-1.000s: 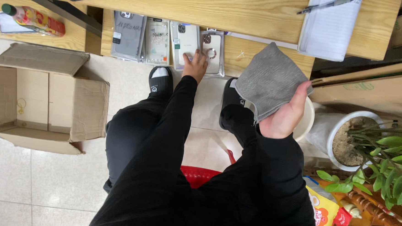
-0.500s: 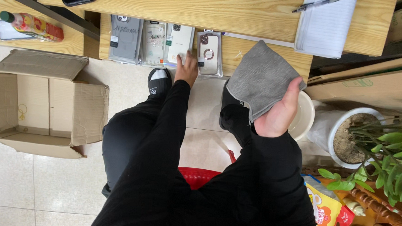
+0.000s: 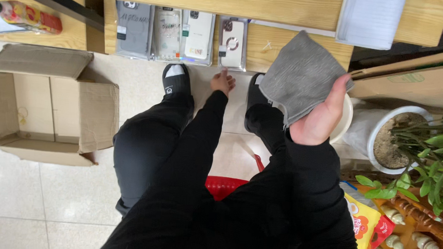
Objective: The person washes a gray cloth in a white bucket of water, wrings it out, and then uses it to wipe a packaged phone case on a wooden desk. The cloth is folded and handled by hand during the process.
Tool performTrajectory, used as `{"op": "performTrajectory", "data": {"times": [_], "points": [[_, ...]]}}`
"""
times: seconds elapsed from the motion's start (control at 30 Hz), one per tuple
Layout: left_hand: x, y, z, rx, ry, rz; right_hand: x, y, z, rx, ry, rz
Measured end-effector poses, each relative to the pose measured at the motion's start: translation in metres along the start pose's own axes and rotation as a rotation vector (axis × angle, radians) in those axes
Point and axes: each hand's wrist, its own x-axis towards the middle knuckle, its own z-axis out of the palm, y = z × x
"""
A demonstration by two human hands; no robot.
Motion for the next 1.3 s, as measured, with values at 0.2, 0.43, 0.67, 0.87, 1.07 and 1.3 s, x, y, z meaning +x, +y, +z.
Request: {"op": "performTrajectory", "data": {"times": [0.2, 0.43, 0.67, 0.87, 1.07, 1.3], "points": [[-0.004, 0.016, -0.020, 0.010, 0.074, -0.055, 0.008, 0.009, 0.003, 0.049, 0.007, -0.023], [-0.017, 0.017, -0.011, 0.084, 0.058, -0.028, 0.006, 0.001, 0.005, 0.021, 0.111, -0.012], [-0.011, -0.014, -0.007, -0.122, -0.042, -0.104, 0.021, 0.012, 0.021, 0.041, 0.137, -0.101], [-0.091, -0.001, 0.020, 0.121, -0.300, -0.105, 0.036, 0.000, 0.014, 0.079, 0.258, 0.011], [-0.162, 0.002, -0.009, 0.372, -0.358, 0.047, 0.078, -0.006, -0.018, 0.085, 0.414, -0.158], [-0.242, 0.083, -0.067, 0.371, -0.546, 0.565, -0.007, 0.000, 0.027, 0.119, 0.302, -0.078]]}}
